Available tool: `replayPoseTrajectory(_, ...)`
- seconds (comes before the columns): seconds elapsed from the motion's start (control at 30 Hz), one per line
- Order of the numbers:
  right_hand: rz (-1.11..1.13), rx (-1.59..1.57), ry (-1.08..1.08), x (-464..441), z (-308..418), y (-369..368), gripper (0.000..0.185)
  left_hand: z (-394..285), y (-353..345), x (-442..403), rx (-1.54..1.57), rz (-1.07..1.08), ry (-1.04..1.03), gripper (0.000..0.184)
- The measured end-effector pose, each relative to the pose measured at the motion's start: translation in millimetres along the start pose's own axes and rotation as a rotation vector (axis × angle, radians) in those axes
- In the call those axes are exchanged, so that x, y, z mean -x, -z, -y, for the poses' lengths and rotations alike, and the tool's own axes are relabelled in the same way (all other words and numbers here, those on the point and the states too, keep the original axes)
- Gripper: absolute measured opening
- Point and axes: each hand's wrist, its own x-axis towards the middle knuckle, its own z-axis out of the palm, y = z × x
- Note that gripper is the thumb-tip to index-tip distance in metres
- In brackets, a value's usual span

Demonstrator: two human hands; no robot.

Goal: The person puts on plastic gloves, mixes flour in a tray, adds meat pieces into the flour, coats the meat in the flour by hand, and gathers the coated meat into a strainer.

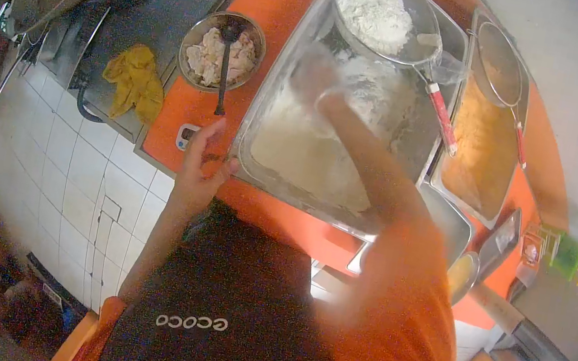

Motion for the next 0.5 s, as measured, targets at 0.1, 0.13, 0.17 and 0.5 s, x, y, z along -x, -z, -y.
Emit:
replayPoseTrajectory(0.1, 0.265, -0.681, -0.017, 59.6, 33.6, 43.5, 0.037, 0.4, -0.4, -2.4, 0.027, 0.004, 0.007, 0.065)
replayPoseTrajectory(0.13, 0.278, -1.022, -0.064, 83.0, 40.2, 48.1, 0.037, -0.6, 0.2, -1.9, 0.014, 0.011, 0.019, 0.065)
replayPoseTrajectory(0.17, 0.284, -1.365, -0.117, 102.7, 44.0, 51.2, 0.037, -1.5, 0.6, -1.0, 0.001, 0.022, 0.033, 0.064)
replayPoseTrajectory(0.5, 0.658, -0.865, -0.188, 186.0, 1.8, 40.0, 0.037, 3.2, 2.2, -4.5, 0.041, 0.053, 0.025, 0.068)
